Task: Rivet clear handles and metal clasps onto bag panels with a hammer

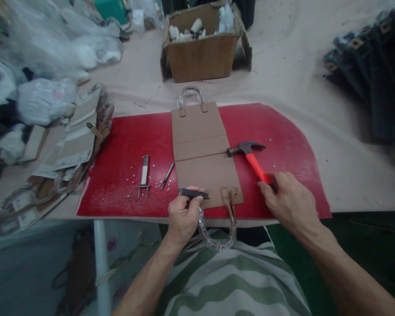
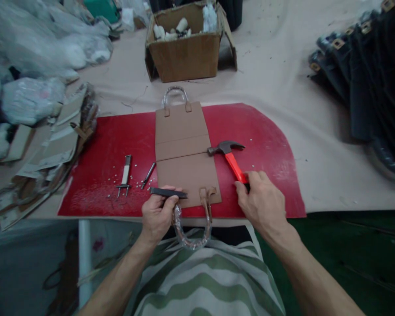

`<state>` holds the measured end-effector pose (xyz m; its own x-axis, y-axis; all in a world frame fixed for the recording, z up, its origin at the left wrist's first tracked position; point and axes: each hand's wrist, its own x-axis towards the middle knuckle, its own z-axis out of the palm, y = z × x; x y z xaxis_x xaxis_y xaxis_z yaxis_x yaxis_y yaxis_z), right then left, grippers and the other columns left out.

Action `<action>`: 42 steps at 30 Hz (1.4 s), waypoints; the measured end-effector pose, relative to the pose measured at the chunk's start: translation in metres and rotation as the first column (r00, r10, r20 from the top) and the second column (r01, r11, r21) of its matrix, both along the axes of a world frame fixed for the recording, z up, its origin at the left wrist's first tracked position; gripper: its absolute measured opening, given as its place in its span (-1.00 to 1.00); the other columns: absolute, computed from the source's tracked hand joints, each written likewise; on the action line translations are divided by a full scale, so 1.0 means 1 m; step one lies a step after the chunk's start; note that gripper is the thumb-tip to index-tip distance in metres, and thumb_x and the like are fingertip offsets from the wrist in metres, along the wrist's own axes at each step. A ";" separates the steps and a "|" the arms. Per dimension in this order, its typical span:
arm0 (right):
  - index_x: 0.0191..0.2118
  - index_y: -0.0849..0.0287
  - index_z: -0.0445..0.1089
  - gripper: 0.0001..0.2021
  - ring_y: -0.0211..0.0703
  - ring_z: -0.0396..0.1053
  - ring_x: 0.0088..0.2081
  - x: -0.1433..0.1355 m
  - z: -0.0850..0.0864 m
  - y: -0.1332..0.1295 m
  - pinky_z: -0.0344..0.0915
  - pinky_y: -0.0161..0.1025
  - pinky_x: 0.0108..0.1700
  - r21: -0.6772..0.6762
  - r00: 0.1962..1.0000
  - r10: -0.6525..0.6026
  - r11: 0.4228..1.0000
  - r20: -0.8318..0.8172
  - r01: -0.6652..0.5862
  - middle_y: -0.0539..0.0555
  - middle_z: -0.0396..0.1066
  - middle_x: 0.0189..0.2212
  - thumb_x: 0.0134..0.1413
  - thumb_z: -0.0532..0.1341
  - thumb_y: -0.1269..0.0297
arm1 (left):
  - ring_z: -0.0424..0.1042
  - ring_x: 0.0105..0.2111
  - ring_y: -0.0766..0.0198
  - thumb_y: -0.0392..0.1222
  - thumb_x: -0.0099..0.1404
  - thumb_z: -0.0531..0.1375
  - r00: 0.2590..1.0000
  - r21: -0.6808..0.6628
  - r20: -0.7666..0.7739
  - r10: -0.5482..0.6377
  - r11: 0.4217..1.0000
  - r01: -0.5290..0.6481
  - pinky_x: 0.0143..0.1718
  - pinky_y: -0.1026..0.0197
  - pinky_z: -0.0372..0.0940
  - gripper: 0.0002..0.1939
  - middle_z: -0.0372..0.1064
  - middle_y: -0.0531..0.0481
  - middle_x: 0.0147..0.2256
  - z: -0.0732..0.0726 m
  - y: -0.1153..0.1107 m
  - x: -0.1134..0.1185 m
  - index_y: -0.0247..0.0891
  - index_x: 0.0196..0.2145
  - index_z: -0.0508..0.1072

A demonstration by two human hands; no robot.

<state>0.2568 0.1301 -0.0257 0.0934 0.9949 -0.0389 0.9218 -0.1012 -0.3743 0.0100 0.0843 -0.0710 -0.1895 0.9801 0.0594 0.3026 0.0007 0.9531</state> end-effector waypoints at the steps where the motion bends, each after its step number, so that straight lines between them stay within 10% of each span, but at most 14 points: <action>1: -0.20 0.19 0.37 -0.75 0.08 0.37 -0.19 0.002 0.004 -0.009 0.24 -0.11 -0.21 0.069 1.000 -0.014 0.998 0.010 0.013 0.27 0.41 -0.21 0.15 0.09 0.13 | 0.57 -0.21 0.20 -0.21 0.29 0.20 1.000 -0.008 0.018 0.005 1.000 -0.005 -0.13 0.16 0.47 -0.81 0.56 -0.08 -0.20 0.000 -0.001 0.001 -0.28 -0.15 0.49; 5: -0.26 0.17 0.41 -0.73 0.03 0.41 -0.30 -0.006 0.003 -0.063 0.32 -0.06 -0.23 -0.175 0.850 -0.234 0.970 -0.472 0.169 0.20 0.45 -0.32 0.12 0.14 0.07 | 0.57 -0.25 0.21 -0.20 0.30 0.19 0.996 -0.055 0.093 0.004 0.998 0.001 -0.18 0.18 0.49 -0.81 0.55 -0.10 -0.21 0.003 -0.009 0.005 -0.29 -0.15 0.48; 9: -0.22 0.18 0.43 -0.76 0.01 0.49 -0.19 -0.032 -0.027 -0.104 0.41 -0.08 -0.17 -0.679 0.028 -0.678 0.734 -0.735 -0.034 0.20 0.51 -0.22 0.12 0.13 0.14 | 0.56 -0.36 0.28 -0.20 0.30 0.19 0.991 -0.085 0.126 -0.037 0.995 0.048 -0.29 0.24 0.50 -0.82 0.54 -0.09 -0.21 0.005 -0.021 0.007 -0.29 -0.15 0.46; 12: -0.19 0.21 0.44 -0.76 -0.12 0.50 -0.20 -0.044 -0.045 -0.105 0.42 -0.24 -0.28 -0.737 -0.252 -0.746 0.659 -0.616 -0.151 0.19 0.51 -0.18 0.14 0.06 0.30 | 0.55 -0.42 0.30 -0.17 0.30 0.19 0.985 -0.117 0.166 -0.043 0.991 0.063 -0.34 0.25 0.50 -0.80 0.54 -0.10 -0.21 0.007 -0.025 0.006 -0.30 -0.14 0.43; 19: -0.20 0.23 0.42 -0.81 -0.40 0.25 -0.67 -0.047 -0.045 -0.091 0.24 -0.42 -0.66 -0.561 -0.307 -0.713 0.692 -0.630 -0.455 0.09 0.52 -0.30 0.08 0.15 0.31 | 0.51 -0.49 0.36 -0.05 0.26 0.24 0.943 -0.122 0.328 0.064 0.992 -0.025 -0.51 0.37 0.41 -0.68 0.53 -0.12 -0.24 0.006 -0.015 -0.012 -0.32 -0.15 0.37; 25: -0.17 0.32 0.46 -0.69 -0.11 0.48 -0.35 -0.048 -0.027 -0.083 0.41 -0.26 -0.41 -0.377 -0.174 -0.564 0.720 -0.807 -0.583 0.23 0.52 -0.25 -0.06 0.27 0.26 | 0.51 -0.50 0.34 -0.01 0.23 0.26 0.896 -0.139 0.433 0.096 0.990 -0.039 -0.55 0.38 0.38 -0.65 0.55 -0.08 -0.30 0.004 -0.011 -0.021 -0.30 -0.16 0.36; 31: -0.16 0.34 0.50 -0.59 0.08 0.48 -0.09 -0.062 -0.014 -0.069 0.42 -0.09 -0.09 -0.376 -0.159 -0.512 0.776 -0.844 -0.507 0.31 0.52 -0.15 -0.07 0.34 0.11 | 0.56 -0.35 0.24 -0.03 0.20 0.29 0.914 -0.153 0.403 0.040 0.988 0.023 -0.41 0.33 0.44 -0.65 0.56 -0.12 -0.31 0.012 -0.006 -0.024 -0.33 -0.17 0.39; 42: -0.20 0.33 0.46 -0.63 -0.20 0.49 -0.50 -0.099 -0.015 -0.054 0.43 -0.35 -0.51 -0.641 -0.142 -0.679 0.730 -0.720 -0.238 0.24 0.56 -0.30 0.11 0.28 0.05 | 0.55 -0.35 0.23 -0.12 0.17 0.30 0.896 -0.147 0.442 -0.036 0.983 0.112 -0.25 0.22 0.47 -0.72 0.56 -0.10 -0.34 0.030 0.011 -0.011 -0.34 -0.21 0.42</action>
<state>0.1580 0.0762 -0.0405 -0.2875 0.6593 -0.6948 -0.4662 -0.7300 -0.4997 -0.0011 0.0951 -0.0408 -0.0857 0.9808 -0.1749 -0.1379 0.1622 0.9771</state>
